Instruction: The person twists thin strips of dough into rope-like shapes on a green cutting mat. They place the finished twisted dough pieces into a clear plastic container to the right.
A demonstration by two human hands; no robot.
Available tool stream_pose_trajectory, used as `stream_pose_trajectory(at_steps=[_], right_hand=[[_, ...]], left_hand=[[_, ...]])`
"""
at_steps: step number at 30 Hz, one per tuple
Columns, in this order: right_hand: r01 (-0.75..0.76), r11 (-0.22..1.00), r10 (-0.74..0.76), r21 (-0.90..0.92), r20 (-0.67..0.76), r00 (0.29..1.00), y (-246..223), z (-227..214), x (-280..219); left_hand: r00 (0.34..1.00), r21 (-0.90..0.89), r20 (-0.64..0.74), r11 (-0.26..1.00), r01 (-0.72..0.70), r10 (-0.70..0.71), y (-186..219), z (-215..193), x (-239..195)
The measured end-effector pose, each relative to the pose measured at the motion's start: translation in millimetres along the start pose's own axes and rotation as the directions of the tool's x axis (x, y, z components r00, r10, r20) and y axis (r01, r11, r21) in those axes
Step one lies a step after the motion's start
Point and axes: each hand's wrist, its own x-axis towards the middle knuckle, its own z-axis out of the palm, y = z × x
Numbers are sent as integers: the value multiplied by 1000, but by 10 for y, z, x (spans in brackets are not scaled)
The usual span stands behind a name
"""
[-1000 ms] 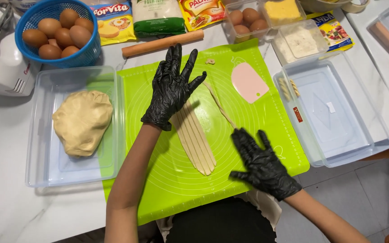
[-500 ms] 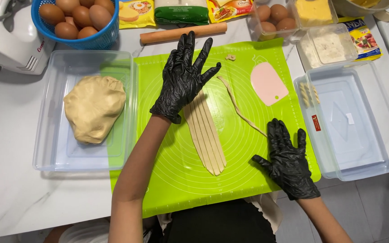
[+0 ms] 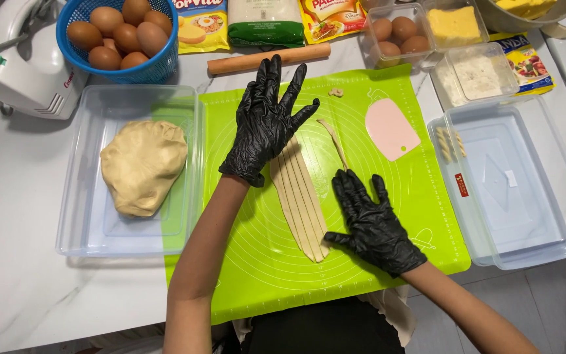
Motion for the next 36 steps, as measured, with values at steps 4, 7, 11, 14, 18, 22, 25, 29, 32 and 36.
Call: stream_pose_trajectory(at_steps=[4, 7, 11, 14, 18, 22, 25, 29, 32, 36], right_hand=[[-139, 980, 131, -143, -61, 989, 355, 113, -21], [-135, 985, 129, -105, -60, 990, 110, 39, 47], [-80, 962, 124, -261, 158, 980, 52, 186, -35], [-131, 965, 153, -228, 82, 985, 268, 182, -122], [-245, 968, 248, -53, 51, 967, 530, -15, -139], [-293, 949, 296, -118, 16, 955, 543, 156, -39], [-186, 957, 212, -223, 97, 972, 170, 73, 93], [-136, 964, 183, -230, 196, 963, 167, 15, 116], [-289, 894, 359, -341, 161, 920, 605, 196, 26], [-245, 938, 288, -244, 155, 945, 117, -12, 135]], left_hand=[[1000, -15, -16, 1000, 6, -6, -11, 27, -17], [1000, -19, -15, 1000, 0, 0, 2, 29, -22], [852, -291, 513, 913, 287, -105, 89, -274, 156], [835, -308, 544, 905, 292, -84, 122, -347, 165], [831, -314, 551, 902, 297, -82, 134, -431, 201], [816, -308, 573, 903, 298, -73, 162, -416, 206], [797, -298, 599, 902, 311, -77, 170, -396, 195], [775, -299, 627, 892, 339, -84, 174, -386, 177], [775, -312, 627, 884, 348, -84, 152, -422, 205], [773, -311, 630, 888, 339, -74, 195, -427, 222]])
